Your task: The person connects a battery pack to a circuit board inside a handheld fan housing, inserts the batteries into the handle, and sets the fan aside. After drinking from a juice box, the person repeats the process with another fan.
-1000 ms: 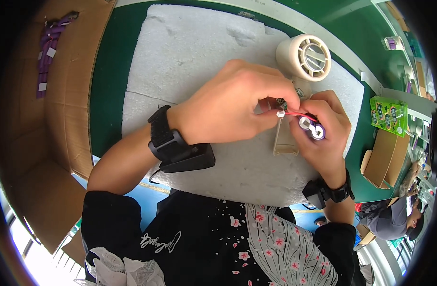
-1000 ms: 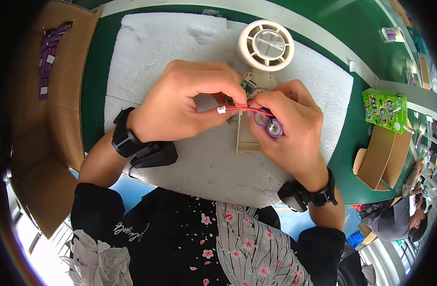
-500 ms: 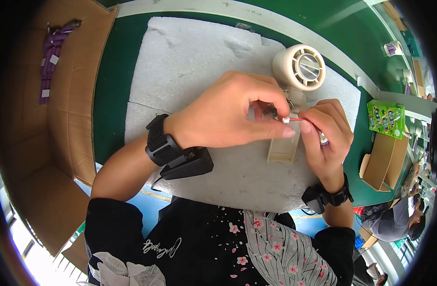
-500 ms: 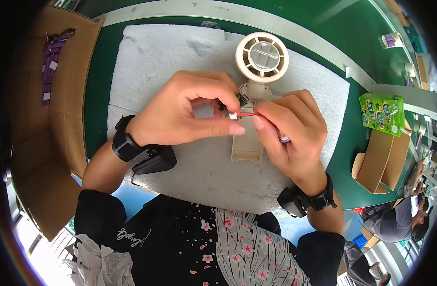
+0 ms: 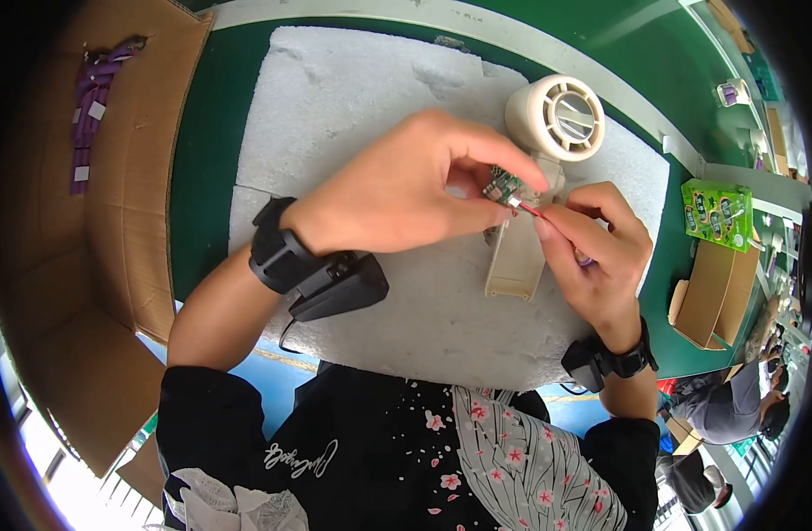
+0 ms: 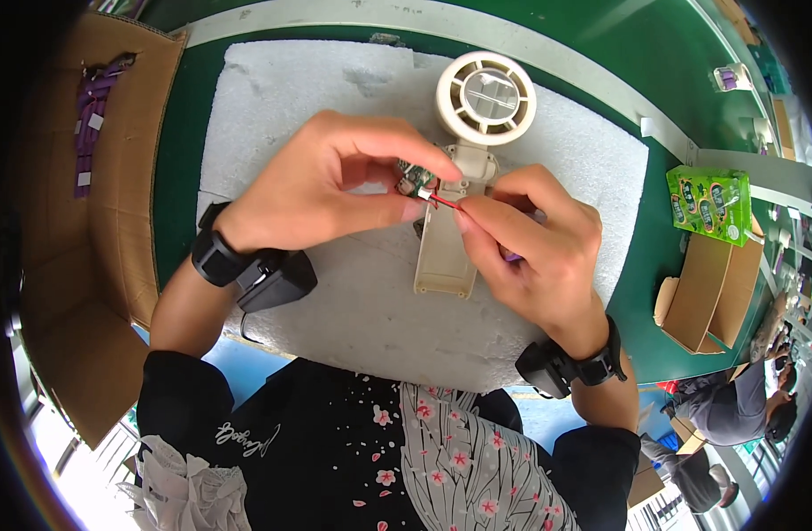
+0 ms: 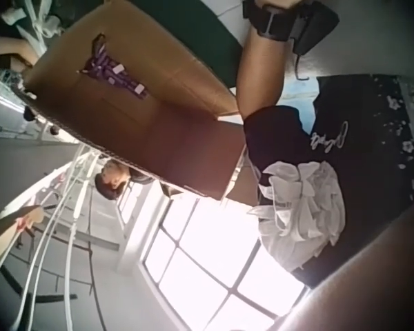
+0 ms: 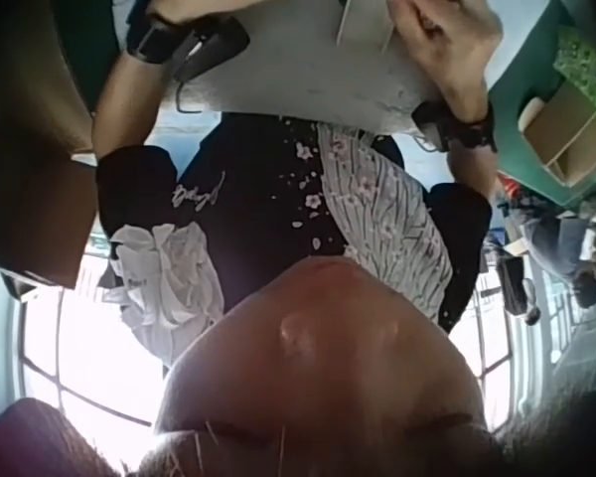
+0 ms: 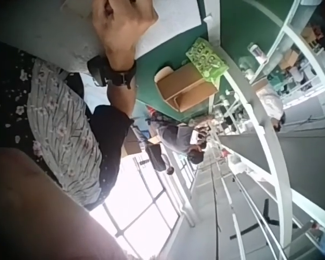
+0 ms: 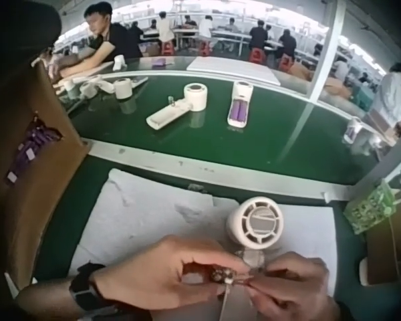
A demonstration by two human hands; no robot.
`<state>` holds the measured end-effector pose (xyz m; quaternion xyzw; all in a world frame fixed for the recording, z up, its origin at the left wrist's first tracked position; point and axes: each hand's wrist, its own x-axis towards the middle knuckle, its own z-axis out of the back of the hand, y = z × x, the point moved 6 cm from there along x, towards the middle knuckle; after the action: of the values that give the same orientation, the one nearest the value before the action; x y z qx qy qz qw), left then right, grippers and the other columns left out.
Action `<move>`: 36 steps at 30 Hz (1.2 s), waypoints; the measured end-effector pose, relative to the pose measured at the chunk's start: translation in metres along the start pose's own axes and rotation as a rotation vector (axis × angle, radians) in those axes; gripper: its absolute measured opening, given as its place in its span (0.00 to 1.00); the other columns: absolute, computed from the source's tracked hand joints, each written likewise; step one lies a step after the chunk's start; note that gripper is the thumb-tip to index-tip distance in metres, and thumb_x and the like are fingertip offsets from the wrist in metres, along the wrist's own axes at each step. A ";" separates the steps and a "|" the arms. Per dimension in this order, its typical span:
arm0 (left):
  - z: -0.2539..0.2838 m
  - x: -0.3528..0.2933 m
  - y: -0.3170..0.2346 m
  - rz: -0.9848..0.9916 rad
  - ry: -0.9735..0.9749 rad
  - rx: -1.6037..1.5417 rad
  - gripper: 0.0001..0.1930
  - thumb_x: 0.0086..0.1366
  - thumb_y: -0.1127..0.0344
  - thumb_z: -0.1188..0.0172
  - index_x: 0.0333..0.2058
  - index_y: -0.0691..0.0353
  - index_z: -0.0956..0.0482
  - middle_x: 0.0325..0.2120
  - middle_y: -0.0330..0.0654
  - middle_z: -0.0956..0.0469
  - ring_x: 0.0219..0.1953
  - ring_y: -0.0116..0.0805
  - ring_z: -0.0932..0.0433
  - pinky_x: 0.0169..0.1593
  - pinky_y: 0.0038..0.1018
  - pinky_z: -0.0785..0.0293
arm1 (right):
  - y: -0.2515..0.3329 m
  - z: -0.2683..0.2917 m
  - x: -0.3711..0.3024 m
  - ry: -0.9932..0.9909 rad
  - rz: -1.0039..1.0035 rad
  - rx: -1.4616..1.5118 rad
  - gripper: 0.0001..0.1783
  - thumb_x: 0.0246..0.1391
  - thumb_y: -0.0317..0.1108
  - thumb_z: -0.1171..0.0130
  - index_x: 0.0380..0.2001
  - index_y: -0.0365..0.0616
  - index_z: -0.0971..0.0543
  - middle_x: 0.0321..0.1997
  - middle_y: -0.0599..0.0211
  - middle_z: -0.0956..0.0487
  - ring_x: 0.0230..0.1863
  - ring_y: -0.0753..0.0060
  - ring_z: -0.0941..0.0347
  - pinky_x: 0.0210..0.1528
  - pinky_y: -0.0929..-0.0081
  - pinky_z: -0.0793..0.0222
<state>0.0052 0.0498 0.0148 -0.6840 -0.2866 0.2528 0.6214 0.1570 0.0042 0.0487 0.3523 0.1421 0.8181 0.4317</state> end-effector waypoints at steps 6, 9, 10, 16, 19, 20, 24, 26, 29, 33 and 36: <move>0.001 0.002 0.004 0.077 0.041 -0.009 0.19 0.55 0.84 0.38 0.47 0.66 0.21 0.37 0.39 0.22 0.41 0.27 0.22 0.46 0.24 0.24 | -0.001 -0.003 -0.001 0.020 -0.007 0.003 0.08 0.39 0.23 0.31 0.27 0.41 0.18 0.26 0.69 0.28 0.17 0.76 0.30 0.17 0.79 0.38; 0.002 0.001 0.004 0.143 -0.009 -0.076 0.19 0.54 0.83 0.36 0.46 0.66 0.22 0.35 0.38 0.21 0.39 0.27 0.21 0.45 0.24 0.23 | -0.001 -0.003 -0.002 0.009 -0.025 0.011 0.07 0.39 0.23 0.31 0.26 0.41 0.18 0.25 0.69 0.28 0.16 0.77 0.32 0.17 0.80 0.39; 0.002 0.001 0.003 0.144 -0.007 -0.079 0.19 0.54 0.83 0.36 0.46 0.66 0.22 0.35 0.38 0.21 0.39 0.27 0.21 0.45 0.24 0.23 | -0.002 -0.004 -0.003 0.011 -0.029 0.011 0.07 0.39 0.23 0.31 0.26 0.41 0.18 0.25 0.69 0.28 0.16 0.77 0.32 0.17 0.80 0.39; 0.004 0.000 -0.007 0.073 -0.063 0.067 0.18 0.53 0.83 0.35 0.43 0.65 0.22 0.33 0.37 0.21 0.37 0.25 0.20 0.44 0.24 0.22 | -0.002 -0.001 -0.003 -0.019 -0.043 0.032 0.07 0.38 0.23 0.31 0.25 0.41 0.18 0.24 0.70 0.27 0.15 0.79 0.33 0.16 0.81 0.40; 0.003 0.000 -0.006 0.049 -0.078 0.085 0.18 0.53 0.82 0.34 0.43 0.64 0.22 0.34 0.38 0.21 0.36 0.25 0.20 0.44 0.24 0.22 | 0.001 0.000 -0.003 -0.004 -0.052 0.046 0.07 0.39 0.22 0.32 0.25 0.40 0.18 0.25 0.69 0.27 0.18 0.77 0.32 0.18 0.81 0.39; 0.003 -0.001 -0.004 0.034 -0.079 0.085 0.18 0.53 0.82 0.34 0.43 0.64 0.22 0.34 0.38 0.21 0.36 0.25 0.20 0.44 0.24 0.22 | 0.001 -0.002 -0.005 0.017 -0.065 0.058 0.06 0.39 0.22 0.32 0.26 0.39 0.18 0.26 0.67 0.27 0.20 0.76 0.32 0.21 0.81 0.38; 0.002 -0.001 -0.005 -0.016 -0.083 0.104 0.18 0.53 0.82 0.35 0.44 0.63 0.21 0.36 0.38 0.20 0.37 0.25 0.21 0.43 0.24 0.22 | -0.001 -0.002 -0.007 0.048 -0.053 0.065 0.08 0.41 0.21 0.34 0.29 0.38 0.19 0.27 0.66 0.26 0.23 0.75 0.31 0.23 0.80 0.37; 0.002 -0.001 -0.005 -0.031 -0.085 0.113 0.18 0.53 0.82 0.35 0.44 0.62 0.20 0.37 0.38 0.20 0.37 0.26 0.21 0.43 0.24 0.22 | -0.002 -0.003 -0.007 0.054 -0.041 0.066 0.09 0.41 0.21 0.34 0.30 0.38 0.19 0.27 0.66 0.26 0.23 0.76 0.31 0.23 0.80 0.37; -0.001 0.000 -0.009 -0.131 -0.102 0.176 0.20 0.53 0.83 0.37 0.45 0.62 0.20 0.37 0.39 0.19 0.37 0.28 0.21 0.43 0.24 0.22 | -0.006 0.001 -0.001 -0.032 -0.076 0.117 0.13 0.39 0.25 0.30 0.32 0.41 0.20 0.25 0.68 0.26 0.16 0.78 0.32 0.16 0.80 0.39; -0.005 -0.002 -0.016 -0.282 -0.108 0.387 0.21 0.52 0.84 0.40 0.46 0.61 0.20 0.36 0.39 0.19 0.35 0.30 0.20 0.43 0.25 0.22 | -0.006 -0.003 -0.006 -0.079 -0.388 0.128 0.18 0.39 0.26 0.29 0.37 0.41 0.21 0.29 0.67 0.24 0.18 0.78 0.29 0.18 0.80 0.35; -0.010 -0.002 -0.020 -0.284 -0.114 0.443 0.20 0.52 0.83 0.41 0.45 0.61 0.20 0.36 0.40 0.19 0.35 0.30 0.20 0.42 0.25 0.21 | -0.003 -0.002 -0.004 -0.103 -0.300 0.079 0.19 0.39 0.26 0.29 0.38 0.41 0.21 0.32 0.67 0.23 0.19 0.78 0.27 0.19 0.80 0.33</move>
<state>0.0098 0.0426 0.0357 -0.4691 -0.3516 0.2577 0.7680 0.1586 0.0029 0.0439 0.3853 0.2026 0.7190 0.5418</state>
